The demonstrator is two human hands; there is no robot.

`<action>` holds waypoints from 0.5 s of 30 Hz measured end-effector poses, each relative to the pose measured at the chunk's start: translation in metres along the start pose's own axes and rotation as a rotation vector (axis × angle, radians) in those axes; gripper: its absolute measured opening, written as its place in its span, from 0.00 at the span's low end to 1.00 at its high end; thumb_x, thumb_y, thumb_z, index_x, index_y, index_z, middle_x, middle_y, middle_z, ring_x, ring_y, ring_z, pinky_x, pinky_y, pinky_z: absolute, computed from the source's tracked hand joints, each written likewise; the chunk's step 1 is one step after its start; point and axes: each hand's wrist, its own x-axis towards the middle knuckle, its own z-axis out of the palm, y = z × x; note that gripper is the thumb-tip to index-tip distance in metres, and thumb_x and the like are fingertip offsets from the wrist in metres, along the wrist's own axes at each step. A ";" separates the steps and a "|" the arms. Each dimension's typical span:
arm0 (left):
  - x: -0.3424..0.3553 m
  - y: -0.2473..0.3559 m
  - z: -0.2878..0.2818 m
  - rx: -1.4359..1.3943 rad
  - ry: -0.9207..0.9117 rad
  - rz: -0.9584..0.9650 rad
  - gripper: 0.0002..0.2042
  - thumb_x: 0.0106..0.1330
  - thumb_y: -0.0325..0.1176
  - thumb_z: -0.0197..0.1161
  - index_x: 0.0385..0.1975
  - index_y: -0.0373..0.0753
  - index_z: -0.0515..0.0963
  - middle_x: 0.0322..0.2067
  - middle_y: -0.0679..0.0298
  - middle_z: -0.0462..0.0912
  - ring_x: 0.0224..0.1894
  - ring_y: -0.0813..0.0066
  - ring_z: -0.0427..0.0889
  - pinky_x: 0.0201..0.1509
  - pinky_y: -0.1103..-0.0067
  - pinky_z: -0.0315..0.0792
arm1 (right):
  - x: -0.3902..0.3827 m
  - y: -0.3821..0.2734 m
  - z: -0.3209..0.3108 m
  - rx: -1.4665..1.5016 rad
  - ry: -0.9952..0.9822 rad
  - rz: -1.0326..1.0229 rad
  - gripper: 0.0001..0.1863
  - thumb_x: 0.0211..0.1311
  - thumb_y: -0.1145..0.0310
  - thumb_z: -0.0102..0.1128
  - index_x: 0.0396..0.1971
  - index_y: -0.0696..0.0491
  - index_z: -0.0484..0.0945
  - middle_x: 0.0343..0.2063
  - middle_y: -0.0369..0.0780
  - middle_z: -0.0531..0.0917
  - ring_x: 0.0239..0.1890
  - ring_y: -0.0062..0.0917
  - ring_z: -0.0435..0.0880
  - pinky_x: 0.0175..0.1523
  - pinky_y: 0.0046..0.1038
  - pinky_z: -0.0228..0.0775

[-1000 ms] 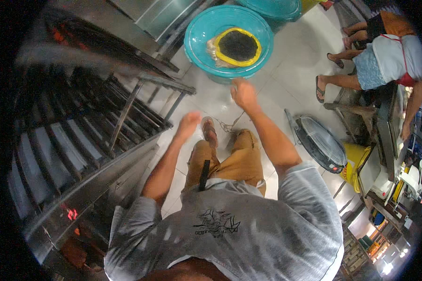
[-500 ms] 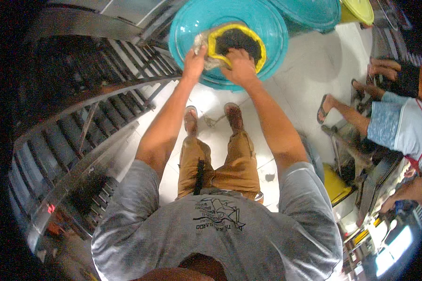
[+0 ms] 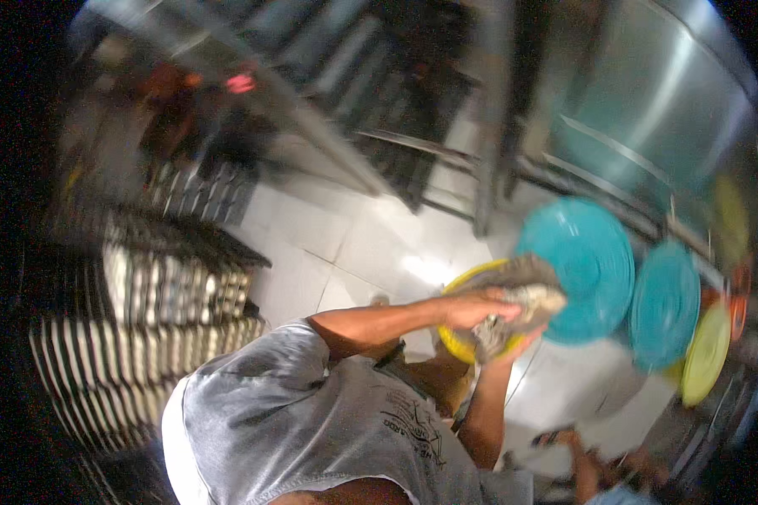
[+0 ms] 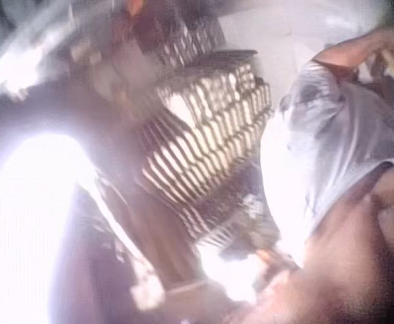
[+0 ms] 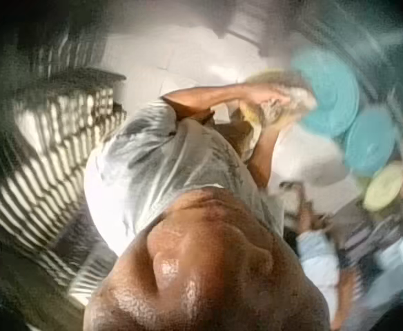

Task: The person organizes bread tins in a yellow crate, wipes down a surface with a cloth, walks to the oven area, and uses oven mitts to pull out trays of baked rolls.

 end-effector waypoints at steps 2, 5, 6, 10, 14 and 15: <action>-0.054 0.008 -0.016 -0.297 0.030 0.070 0.17 0.73 0.45 0.58 0.49 0.36 0.77 0.46 0.68 0.79 0.50 0.82 0.74 0.50 0.78 0.73 | -0.011 0.032 0.032 -0.067 -0.069 0.161 0.42 0.63 0.45 0.59 0.69 0.56 0.59 0.63 0.46 0.72 0.64 0.37 0.73 0.68 0.42 0.66; -0.159 0.028 -0.031 -0.212 0.248 0.198 0.17 0.74 0.47 0.58 0.44 0.37 0.77 0.43 0.69 0.78 0.46 0.83 0.75 0.49 0.78 0.72 | -0.034 0.073 0.103 -0.484 -0.054 0.368 0.39 0.58 0.55 0.64 0.67 0.55 0.63 0.60 0.46 0.75 0.59 0.37 0.77 0.66 0.42 0.68; -0.194 0.035 -0.043 -0.097 0.360 0.234 0.17 0.74 0.48 0.58 0.43 0.37 0.77 0.42 0.69 0.78 0.44 0.83 0.75 0.48 0.78 0.72 | -0.027 0.094 0.115 -0.592 -0.060 0.392 0.36 0.59 0.57 0.64 0.65 0.56 0.65 0.58 0.45 0.76 0.58 0.37 0.77 0.65 0.41 0.69; -0.333 0.022 -0.098 0.600 1.037 0.328 0.15 0.68 0.38 0.66 0.47 0.36 0.74 0.37 0.67 0.79 0.38 0.81 0.79 0.44 0.78 0.75 | -0.045 0.214 0.171 -0.922 -0.077 0.352 0.28 0.59 0.69 0.65 0.60 0.58 0.71 0.51 0.42 0.81 0.51 0.31 0.82 0.59 0.34 0.73; -0.435 -0.023 -0.134 0.140 1.106 0.606 0.14 0.64 0.27 0.69 0.46 0.35 0.73 0.35 0.66 0.79 0.39 0.81 0.80 0.41 0.80 0.77 | -0.085 0.347 0.238 -1.241 -0.414 0.280 0.25 0.61 0.75 0.64 0.59 0.59 0.72 0.48 0.40 0.82 0.48 0.25 0.81 0.57 0.29 0.73; -0.459 -0.030 -0.141 0.078 1.146 0.677 0.13 0.66 0.27 0.68 0.47 0.35 0.73 0.36 0.65 0.79 0.40 0.80 0.81 0.43 0.81 0.77 | -0.097 0.374 0.253 -1.328 -0.515 0.259 0.24 0.62 0.75 0.64 0.58 0.60 0.72 0.47 0.40 0.82 0.48 0.24 0.81 0.57 0.28 0.72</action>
